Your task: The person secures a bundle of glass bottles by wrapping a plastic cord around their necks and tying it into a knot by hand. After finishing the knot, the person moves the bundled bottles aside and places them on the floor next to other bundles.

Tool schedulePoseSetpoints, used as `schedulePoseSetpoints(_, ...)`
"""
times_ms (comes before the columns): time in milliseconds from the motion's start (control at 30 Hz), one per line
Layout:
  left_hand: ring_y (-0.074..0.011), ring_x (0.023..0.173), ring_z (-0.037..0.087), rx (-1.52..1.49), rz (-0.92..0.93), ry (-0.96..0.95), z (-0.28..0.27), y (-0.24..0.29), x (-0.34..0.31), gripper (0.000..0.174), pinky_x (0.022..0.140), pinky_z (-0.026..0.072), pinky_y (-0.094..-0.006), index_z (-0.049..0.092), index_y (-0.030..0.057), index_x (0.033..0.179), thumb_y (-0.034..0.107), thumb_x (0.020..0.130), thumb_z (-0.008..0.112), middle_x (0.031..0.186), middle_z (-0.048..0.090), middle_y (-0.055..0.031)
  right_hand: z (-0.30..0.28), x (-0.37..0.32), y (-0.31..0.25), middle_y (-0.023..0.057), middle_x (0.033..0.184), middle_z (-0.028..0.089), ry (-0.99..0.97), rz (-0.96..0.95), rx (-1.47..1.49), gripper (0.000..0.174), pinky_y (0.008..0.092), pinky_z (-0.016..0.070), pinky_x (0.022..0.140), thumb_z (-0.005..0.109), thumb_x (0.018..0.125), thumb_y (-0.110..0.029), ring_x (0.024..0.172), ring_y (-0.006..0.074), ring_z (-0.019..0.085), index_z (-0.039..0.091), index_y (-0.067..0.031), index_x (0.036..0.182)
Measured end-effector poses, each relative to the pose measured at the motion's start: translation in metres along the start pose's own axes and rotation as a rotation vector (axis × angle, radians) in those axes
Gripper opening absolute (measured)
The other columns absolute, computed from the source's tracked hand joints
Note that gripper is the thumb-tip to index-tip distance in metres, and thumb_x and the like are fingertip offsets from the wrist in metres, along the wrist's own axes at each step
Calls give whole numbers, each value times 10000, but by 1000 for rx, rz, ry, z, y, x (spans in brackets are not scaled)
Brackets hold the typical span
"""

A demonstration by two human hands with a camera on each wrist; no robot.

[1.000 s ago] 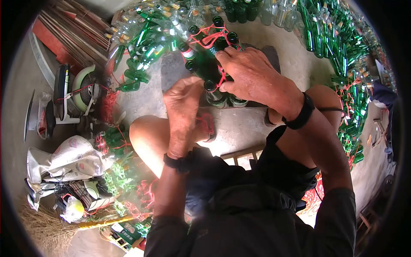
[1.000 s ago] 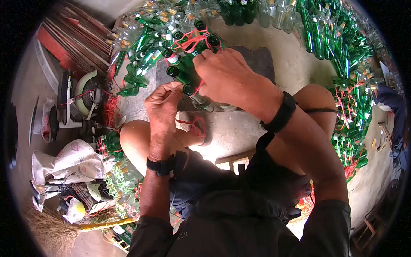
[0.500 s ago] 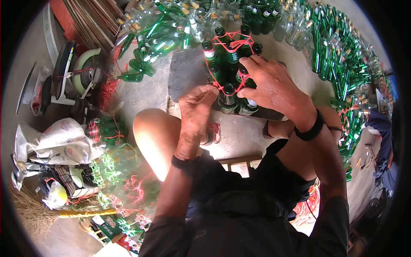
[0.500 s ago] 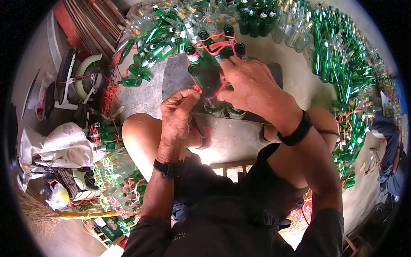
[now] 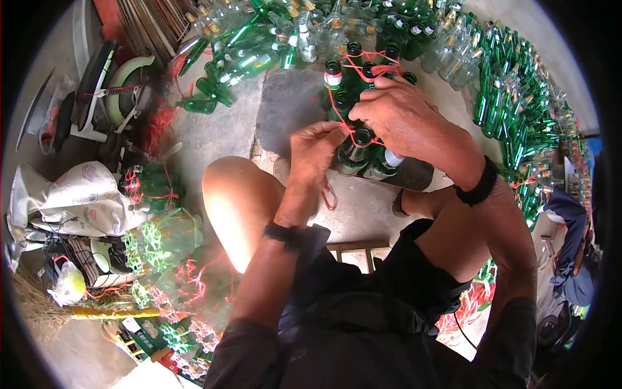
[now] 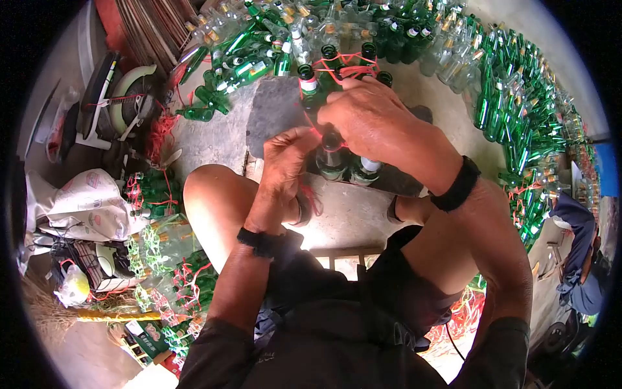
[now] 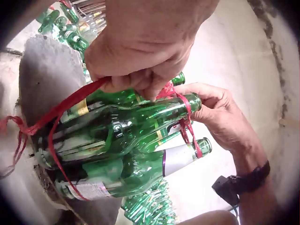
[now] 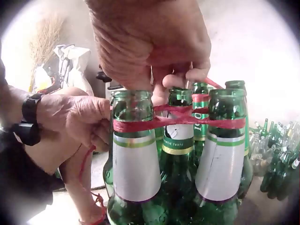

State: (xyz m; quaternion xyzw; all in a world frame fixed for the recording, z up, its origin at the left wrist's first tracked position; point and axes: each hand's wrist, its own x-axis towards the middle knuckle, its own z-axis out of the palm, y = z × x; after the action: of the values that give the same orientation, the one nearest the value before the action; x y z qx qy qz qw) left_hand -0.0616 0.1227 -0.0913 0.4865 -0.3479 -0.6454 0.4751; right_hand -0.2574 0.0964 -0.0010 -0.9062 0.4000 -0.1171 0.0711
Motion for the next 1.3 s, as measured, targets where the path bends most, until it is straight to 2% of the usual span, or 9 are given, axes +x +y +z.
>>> schedulePoseSetpoints(133,-114,717,672,-26,-136,34,4,9,-2,151,631,537,-256,782,-76,1026,4,898,794,880,775,-92,-3,5,-8,34,927,692,-71,30,-72,128,452,431,985,755,778,-79,1087,275,637,775,-146,885)
schedulePoseSetpoints(267,-130,715,690,-86,-196,53,9,15,-2,167,624,564,-289,775,-90,1023,-14,878,807,888,774,-111,4,3,1,26,945,700,-88,-3,-12,145,434,421,970,722,819,-74,1093,273,620,778,-166,917)
schedulePoseSetpoints(367,-126,723,689,-124,-206,66,10,11,0,180,634,566,-289,774,-93,1020,-9,868,821,890,773,-107,18,3,11,21,921,631,-44,9,151,199,443,388,1067,679,808,15,1072,257,585,729,-121,944)
schedulePoseSetpoints(433,-119,723,682,-136,-214,76,10,6,2,188,634,560,-282,774,-92,1021,-4,863,827,890,773,-98,12,7,10,34,922,611,-174,83,187,199,449,388,1073,642,825,38,1049,266,586,703,-119,932)
schedulePoseSetpoints(533,-100,716,659,-63,-139,69,8,-5,6,202,633,544,-274,782,-79,1017,25,857,846,886,766,-73,9,8,16,64,957,635,-196,1,120,225,447,387,1023,632,859,-44,1114,283,591,766,-177,981)
schedulePoseSetpoints(667,-76,703,618,-88,-76,41,5,-14,10,168,613,501,-261,802,-45,970,61,852,860,845,745,-34,1,9,19,54,948,608,-174,-62,98,197,443,399,1017,657,839,-61,1079,276,576,765,-178,954)
schedulePoseSetpoints(900,-46,693,572,95,19,0,4,-7,10,144,601,476,-256,818,-27,939,89,867,860,775,722,3,-14,10,14,37,910,563,-75,-156,-12,42,406,418,949,709,754,-81,992,261,529,689,-116,763)
schedulePoseSetpoints(1033,-39,696,572,85,127,-69,4,-4,8,139,604,481,-256,817,-26,958,94,895,848,777,731,4,-26,8,9,35,916,551,-85,-158,-69,129,394,419,890,714,712,-59,972,254,514,602,-63,649)
schedulePoseSetpoints(1300,-48,743,617,206,246,-133,3,3,3,71,643,516,-257,809,-16,974,38,959,767,818,758,-28,-41,2,11,69,880,529,-66,-106,-68,196,396,417,863,722,712,-57,934,274,521,546,-45,627)
